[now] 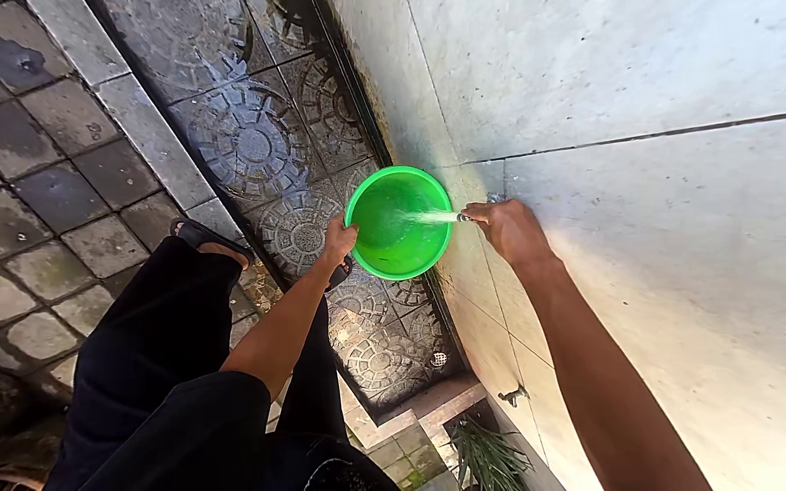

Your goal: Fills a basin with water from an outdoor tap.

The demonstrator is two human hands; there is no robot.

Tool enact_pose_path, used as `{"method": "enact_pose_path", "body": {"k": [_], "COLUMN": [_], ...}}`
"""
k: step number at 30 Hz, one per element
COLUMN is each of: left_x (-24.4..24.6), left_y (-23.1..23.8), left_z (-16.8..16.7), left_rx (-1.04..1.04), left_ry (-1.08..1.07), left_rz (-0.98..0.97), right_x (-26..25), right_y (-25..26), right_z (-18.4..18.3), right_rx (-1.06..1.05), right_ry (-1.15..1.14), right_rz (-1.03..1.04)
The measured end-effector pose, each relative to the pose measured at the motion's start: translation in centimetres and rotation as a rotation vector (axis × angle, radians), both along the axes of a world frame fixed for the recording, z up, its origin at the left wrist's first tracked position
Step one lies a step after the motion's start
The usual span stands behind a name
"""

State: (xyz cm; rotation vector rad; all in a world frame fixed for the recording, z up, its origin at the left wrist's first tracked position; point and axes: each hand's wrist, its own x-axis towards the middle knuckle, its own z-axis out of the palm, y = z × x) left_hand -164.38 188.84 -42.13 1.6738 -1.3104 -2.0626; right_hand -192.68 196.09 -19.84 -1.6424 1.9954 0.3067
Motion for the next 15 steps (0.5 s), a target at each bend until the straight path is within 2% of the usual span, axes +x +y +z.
{"method": "enact_pose_path", "body": {"k": [7,10,13,15], "left_x": [0.0,0.4,0.7,0.8], "left_y": [-0.1,0.0,0.1,0.1], "left_z": [0.2,0.0,0.3,0.4], "left_rx": [0.004,0.009,0.021,0.016], "left_ry": [0.039,0.052,0.06,0.071], "left_rz": [0.028,0.054,0.098,0.106], "right_x": [-0.1,0.3,3.9,8.1], "right_y": [-0.5,0.1,4.8,8.6], "right_z": [0.1,0.0,-1.9,-6.1], "right_rx": [0.054,-0.018,-0.386,-0.61], "right_ry": [-0.014,-0.03,-0.025,-0.025], "right_rz": [-0.015,-0.095,-0.374,-0.789]}}
